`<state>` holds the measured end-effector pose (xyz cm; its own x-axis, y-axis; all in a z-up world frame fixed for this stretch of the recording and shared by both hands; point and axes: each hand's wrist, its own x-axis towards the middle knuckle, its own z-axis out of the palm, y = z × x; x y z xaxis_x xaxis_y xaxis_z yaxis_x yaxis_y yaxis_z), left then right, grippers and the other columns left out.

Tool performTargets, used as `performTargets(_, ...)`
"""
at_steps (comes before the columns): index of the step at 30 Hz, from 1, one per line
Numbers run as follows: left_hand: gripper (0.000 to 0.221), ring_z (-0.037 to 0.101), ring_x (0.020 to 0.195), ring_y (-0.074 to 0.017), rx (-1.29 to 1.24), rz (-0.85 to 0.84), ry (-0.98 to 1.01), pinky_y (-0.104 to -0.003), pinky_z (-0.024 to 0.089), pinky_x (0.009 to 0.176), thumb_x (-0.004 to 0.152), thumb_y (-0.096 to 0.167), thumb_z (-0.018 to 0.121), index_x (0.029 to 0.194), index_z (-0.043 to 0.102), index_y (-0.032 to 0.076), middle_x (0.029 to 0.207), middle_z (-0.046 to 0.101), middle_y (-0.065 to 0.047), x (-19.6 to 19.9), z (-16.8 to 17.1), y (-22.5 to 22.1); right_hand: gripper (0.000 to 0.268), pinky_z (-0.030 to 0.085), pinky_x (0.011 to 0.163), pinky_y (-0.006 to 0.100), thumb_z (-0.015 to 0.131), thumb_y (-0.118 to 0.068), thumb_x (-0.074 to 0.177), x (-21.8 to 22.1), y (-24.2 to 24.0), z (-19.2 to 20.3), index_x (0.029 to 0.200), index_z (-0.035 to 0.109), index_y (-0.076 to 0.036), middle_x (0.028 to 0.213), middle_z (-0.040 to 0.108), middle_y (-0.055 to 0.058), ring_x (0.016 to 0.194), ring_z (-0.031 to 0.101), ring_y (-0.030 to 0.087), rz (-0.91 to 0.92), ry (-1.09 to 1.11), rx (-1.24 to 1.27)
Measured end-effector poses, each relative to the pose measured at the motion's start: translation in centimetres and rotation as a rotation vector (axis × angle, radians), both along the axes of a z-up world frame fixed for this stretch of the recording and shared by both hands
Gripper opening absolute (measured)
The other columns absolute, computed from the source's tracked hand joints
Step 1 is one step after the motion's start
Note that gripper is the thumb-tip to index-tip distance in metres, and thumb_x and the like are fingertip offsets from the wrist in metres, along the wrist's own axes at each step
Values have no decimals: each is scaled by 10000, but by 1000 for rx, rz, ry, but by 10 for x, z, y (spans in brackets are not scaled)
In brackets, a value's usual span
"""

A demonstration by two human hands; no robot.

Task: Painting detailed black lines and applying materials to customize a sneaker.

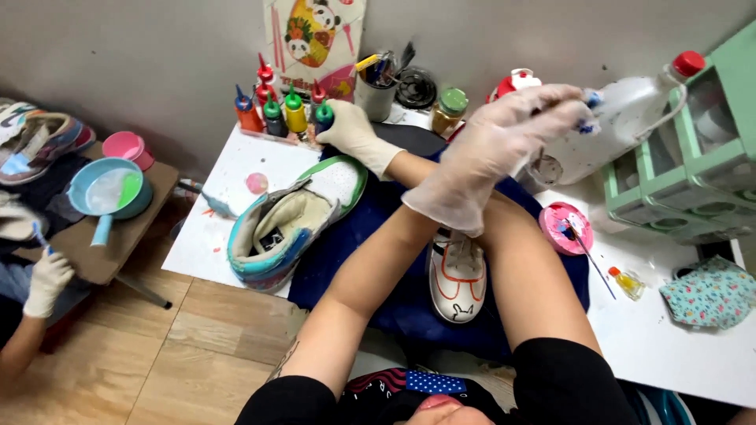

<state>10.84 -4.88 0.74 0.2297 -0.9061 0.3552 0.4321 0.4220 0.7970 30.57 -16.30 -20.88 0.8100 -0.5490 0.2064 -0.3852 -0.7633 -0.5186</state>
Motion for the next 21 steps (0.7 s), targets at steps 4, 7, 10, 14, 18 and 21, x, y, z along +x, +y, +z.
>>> performTargets(4,386,627,1305,-240,-190,-338,263,-405,409,1166,1039,256,709,1353,723,33,1372,716,-133,17,-4,-8,414,528,750,406,874,-276,566,-47,-7,3,935,721,-168,928,790,96,878,734,304,3,-170,-33)
performTargets(7,480,573,1387,-451,-335,-689,535,-511,515,1105,1087,291,674,1449,626,-20,1532,566,-221,27,-18,-20,363,537,755,388,845,-253,607,-181,-5,15,936,726,-157,927,788,90,877,735,283,-85,-279,-9)
performTargets(10,853,489,1441,-522,-158,-822,602,-546,596,991,947,542,604,1607,376,54,1689,370,-246,33,-7,-4,304,547,761,365,810,-226,656,-234,3,37,938,731,-145,926,786,82,875,735,257,-163,-416,10)
performTargets(14,1104,412,1482,-488,-56,-774,620,-595,463,1093,825,718,459,1694,222,79,1686,313,-277,31,36,27,219,563,770,332,757,-186,730,-75,10,99,940,739,-125,925,782,70,873,737,218,-253,-615,38)
performTargets(18,1218,343,1522,-502,70,-671,691,-629,325,1206,716,786,346,1660,257,21,1663,317,-300,24,67,51,170,573,777,310,721,-159,780,-128,7,138,941,745,-113,924,780,62,872,737,192,-321,-744,65)
performTargets(21,1356,273,1563,-515,209,-562,763,-661,186,1319,607,855,235,1626,292,-38,1640,320,-322,19,66,57,134,583,783,287,686,-132,830,-194,7,158,943,750,-100,922,778,54,870,738,166,-397,-867,100)
